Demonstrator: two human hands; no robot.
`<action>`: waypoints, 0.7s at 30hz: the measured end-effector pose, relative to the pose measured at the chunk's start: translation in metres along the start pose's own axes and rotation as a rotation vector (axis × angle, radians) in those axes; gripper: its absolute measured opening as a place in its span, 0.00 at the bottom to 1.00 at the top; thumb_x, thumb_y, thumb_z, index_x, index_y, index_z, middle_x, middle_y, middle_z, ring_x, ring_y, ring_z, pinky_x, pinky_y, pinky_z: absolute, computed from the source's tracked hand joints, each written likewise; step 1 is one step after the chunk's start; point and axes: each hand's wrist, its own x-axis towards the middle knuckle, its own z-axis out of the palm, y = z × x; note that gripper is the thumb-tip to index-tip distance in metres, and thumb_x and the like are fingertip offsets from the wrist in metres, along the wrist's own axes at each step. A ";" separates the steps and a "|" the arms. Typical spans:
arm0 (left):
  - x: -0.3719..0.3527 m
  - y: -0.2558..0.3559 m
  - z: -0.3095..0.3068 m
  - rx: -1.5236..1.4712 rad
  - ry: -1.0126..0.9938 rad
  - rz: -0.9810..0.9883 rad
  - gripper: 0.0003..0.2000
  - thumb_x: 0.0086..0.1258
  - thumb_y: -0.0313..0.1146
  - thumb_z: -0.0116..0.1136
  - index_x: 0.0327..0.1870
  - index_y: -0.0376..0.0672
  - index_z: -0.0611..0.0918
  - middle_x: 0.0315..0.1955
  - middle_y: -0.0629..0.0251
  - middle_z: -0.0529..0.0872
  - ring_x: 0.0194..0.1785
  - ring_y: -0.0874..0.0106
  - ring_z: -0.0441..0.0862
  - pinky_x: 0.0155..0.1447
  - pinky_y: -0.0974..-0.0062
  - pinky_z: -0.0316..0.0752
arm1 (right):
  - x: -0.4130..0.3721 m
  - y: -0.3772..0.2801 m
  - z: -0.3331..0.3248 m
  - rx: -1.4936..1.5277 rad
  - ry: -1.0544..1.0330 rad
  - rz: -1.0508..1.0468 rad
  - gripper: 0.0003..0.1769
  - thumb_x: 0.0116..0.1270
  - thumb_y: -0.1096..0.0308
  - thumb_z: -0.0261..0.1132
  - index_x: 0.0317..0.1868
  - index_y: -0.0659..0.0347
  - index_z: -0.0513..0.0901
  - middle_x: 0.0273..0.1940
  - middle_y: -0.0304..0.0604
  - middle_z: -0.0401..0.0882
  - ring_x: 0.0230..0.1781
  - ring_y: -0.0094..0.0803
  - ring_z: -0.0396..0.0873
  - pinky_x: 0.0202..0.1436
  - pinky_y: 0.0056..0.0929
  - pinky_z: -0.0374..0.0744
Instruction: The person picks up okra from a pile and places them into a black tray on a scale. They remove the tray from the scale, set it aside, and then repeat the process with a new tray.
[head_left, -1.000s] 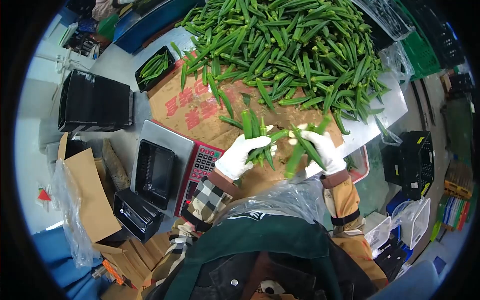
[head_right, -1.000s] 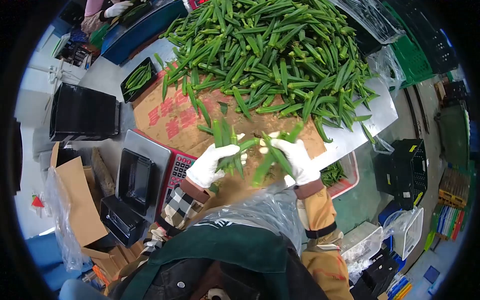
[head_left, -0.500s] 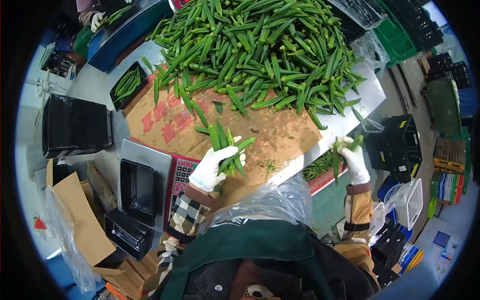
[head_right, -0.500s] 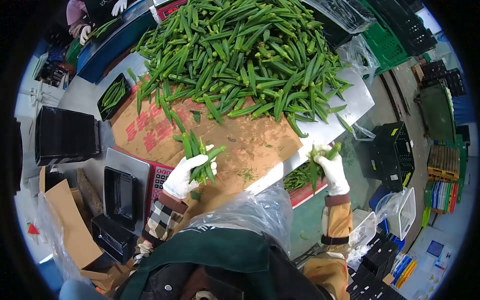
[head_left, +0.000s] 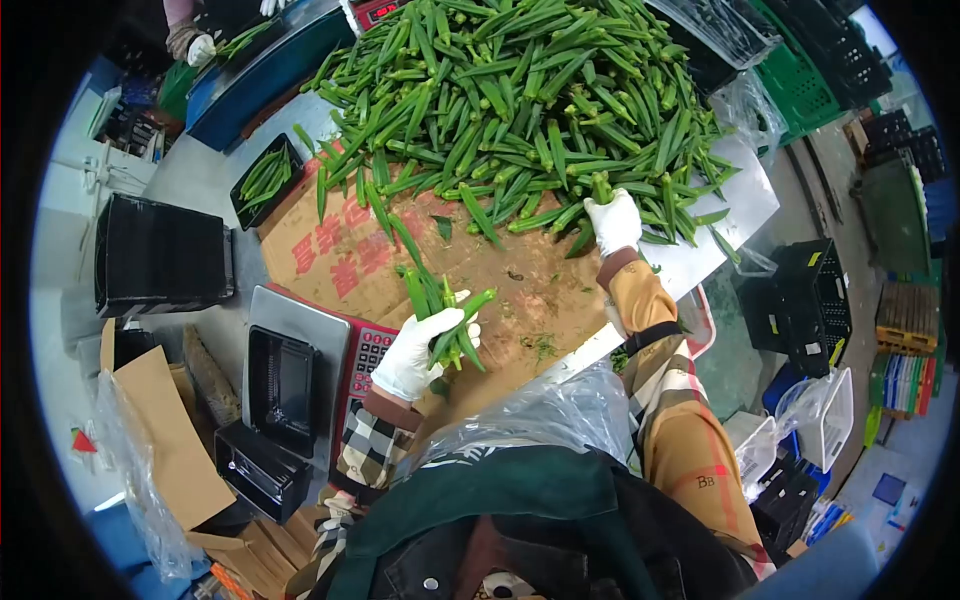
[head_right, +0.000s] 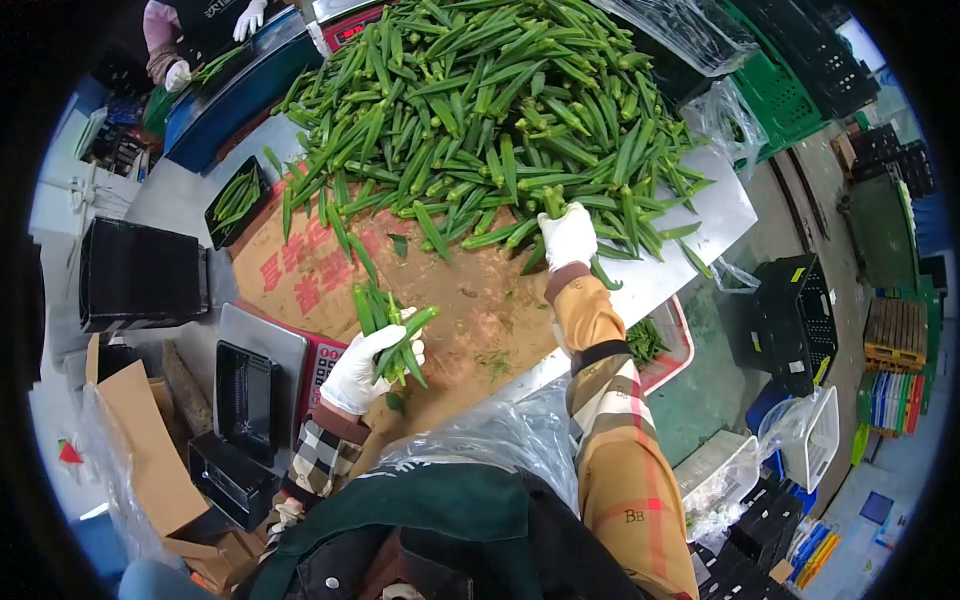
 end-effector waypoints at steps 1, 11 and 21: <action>0.000 -0.001 -0.002 0.004 -0.002 0.006 0.27 0.72 0.32 0.62 0.69 0.32 0.70 0.48 0.57 0.83 0.45 0.65 0.86 0.51 0.65 0.86 | 0.001 0.001 -0.001 -0.037 -0.010 -0.008 0.29 0.55 0.50 0.77 0.48 0.65 0.84 0.47 0.59 0.85 0.48 0.54 0.85 0.53 0.44 0.82; -0.011 0.000 0.002 -0.035 -0.061 0.030 0.27 0.73 0.33 0.61 0.70 0.33 0.70 0.50 0.58 0.83 0.49 0.65 0.86 0.56 0.64 0.85 | -0.019 0.032 -0.023 0.773 -0.541 -0.024 0.14 0.59 0.63 0.72 0.40 0.66 0.86 0.34 0.39 0.86 0.34 0.27 0.81 0.41 0.26 0.79; -0.016 -0.018 0.007 0.148 -0.049 0.136 0.25 0.78 0.35 0.58 0.72 0.38 0.69 0.63 0.63 0.78 0.62 0.74 0.80 0.66 0.72 0.76 | -0.207 -0.018 -0.007 1.690 -1.233 0.871 0.15 0.73 0.70 0.64 0.58 0.62 0.79 0.55 0.45 0.83 0.52 0.38 0.84 0.58 0.39 0.84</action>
